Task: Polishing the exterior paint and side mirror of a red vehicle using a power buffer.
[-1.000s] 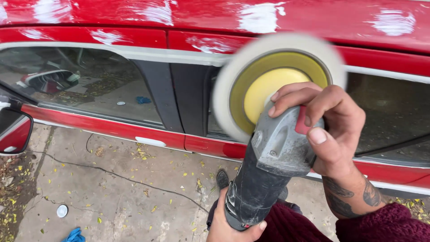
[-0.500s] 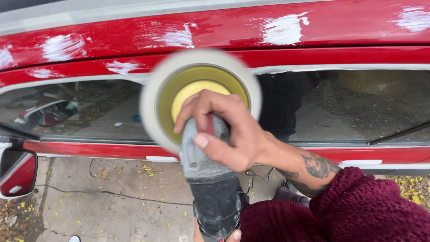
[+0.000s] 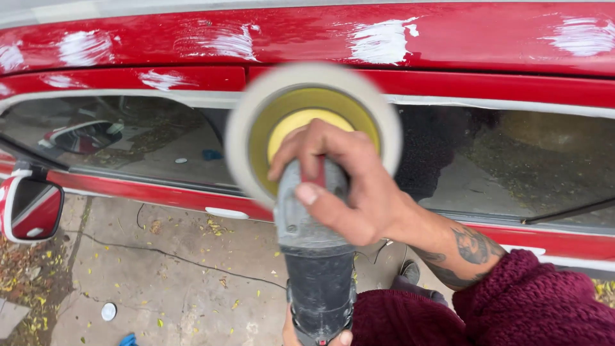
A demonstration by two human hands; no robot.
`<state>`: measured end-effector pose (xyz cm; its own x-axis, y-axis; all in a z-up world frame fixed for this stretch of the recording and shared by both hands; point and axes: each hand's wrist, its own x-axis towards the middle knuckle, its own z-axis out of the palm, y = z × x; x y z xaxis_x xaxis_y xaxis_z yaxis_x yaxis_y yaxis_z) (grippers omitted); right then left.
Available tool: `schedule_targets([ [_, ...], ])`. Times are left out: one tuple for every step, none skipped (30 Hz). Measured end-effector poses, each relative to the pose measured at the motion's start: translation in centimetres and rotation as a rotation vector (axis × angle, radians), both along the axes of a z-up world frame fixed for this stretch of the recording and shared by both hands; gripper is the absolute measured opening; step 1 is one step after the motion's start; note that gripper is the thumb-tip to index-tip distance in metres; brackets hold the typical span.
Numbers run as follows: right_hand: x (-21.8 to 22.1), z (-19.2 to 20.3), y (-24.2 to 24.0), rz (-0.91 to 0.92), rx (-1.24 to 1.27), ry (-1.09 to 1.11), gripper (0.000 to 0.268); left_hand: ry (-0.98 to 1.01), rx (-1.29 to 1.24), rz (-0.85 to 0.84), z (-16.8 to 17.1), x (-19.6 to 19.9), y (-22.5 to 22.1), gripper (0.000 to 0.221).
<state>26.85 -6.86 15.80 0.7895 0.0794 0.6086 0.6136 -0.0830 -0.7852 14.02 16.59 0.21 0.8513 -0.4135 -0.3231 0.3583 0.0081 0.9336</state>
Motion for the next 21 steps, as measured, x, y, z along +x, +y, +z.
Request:
schedule_targets([
  [-1.1,0.0,-1.2,0.023,-0.002,-0.004,0.024,-0.004,-0.002,0.023,0.2,-0.7,-0.8,0.095],
  [-2.2,0.0,-2.4,0.011,0.011,0.035,0.022,-0.006,-0.012,0.038,0.3,-1.2,-1.5,0.095],
  [-3.3,0.0,-3.7,-0.001,0.023,0.075,0.021,-0.007,-0.023,0.053,0.5,-1.8,-2.3,0.096],
  [-4.4,0.0,-4.7,0.014,0.022,0.071,0.021,-0.011,-0.023,0.069,1.0,-2.2,-3.4,0.096],
  [-5.4,-0.1,-5.9,-0.041,0.03,0.063,0.02,0.03,-0.027,0.001,1.6,-2.5,-4.5,0.095],
  [-6.6,-0.3,-7.0,-0.106,0.04,0.063,0.02,0.078,-0.03,-0.076,2.1,-3.0,-5.4,0.094],
  [-7.7,0.2,-7.9,-0.099,0.041,0.066,0.02,0.081,-0.029,-0.069,2.3,-3.5,-6.3,0.094],
  [-8.9,0.7,-8.7,-0.185,0.037,0.071,0.018,0.022,-0.054,-0.108,2.6,-4.0,-7.2,0.092],
  [-9.9,1.2,-9.6,-0.27,0.034,0.078,0.016,-0.038,-0.079,-0.147,2.8,-4.5,-7.9,0.091],
  [-11.1,1.1,-10.3,-0.271,0.034,0.08,0.016,-0.036,-0.079,-0.148,3.0,-4.7,-8.7,0.091],
  [-12.2,1.1,-10.9,-0.303,0.093,0.098,0.02,0.025,-0.068,-0.173,3.2,-5.0,-9.4,0.095],
  [-13.1,1.1,-11.5,-0.332,0.151,0.11,0.024,0.081,-0.059,-0.198,3.3,-5.0,-10.1,0.099],
  [-13.4,1.0,-11.9,-0.332,0.15,0.108,0.024,0.079,-0.061,-0.198,3.2,-5.0,-10.3,0.099],
  [-13.8,1.0,-12.3,-0.338,0.167,0.104,0.025,0.076,-0.042,-0.242,3.2,-5.0,-10.6,0.1],
  [-14.2,1.0,-12.6,-0.344,0.183,0.099,0.027,0.073,-0.024,-0.287,3.2,-5.0,-10.7,0.101],
  [-14.0,1.0,-12.3,-0.351,0.181,0.096,0.027,0.07,-0.027,-0.294,3.2,-4.7,-10.6,0.101],
  [-13.7,1.2,-12.1,-0.369,0.17,0.099,0.026,0.078,-0.031,-0.304,3.2,-4.4,-10.4,0.1],
  [-13.3,1.3,-11.7,-0.386,0.159,0.102,0.026,0.085,-0.035,-0.312,3.3,-3.9,-10.1,0.1],
  [-12.5,1.4,-11.2,-0.392,0.158,0.097,0.026,0.08,-0.037,-0.319,3.2,-3.5,-9.7,0.1],
  [-11.8,1.4,-10.6,-0.381,0.146,0.107,0.025,0.069,-0.053,-0.29,3.2,-3.3,-9.1,0.099],
  [-11.0,1.4,-9.9,-0.37,0.136,0.116,0.023,0.059,-0.068,-0.262,3.2,-3.0,-8.5,0.098],
])
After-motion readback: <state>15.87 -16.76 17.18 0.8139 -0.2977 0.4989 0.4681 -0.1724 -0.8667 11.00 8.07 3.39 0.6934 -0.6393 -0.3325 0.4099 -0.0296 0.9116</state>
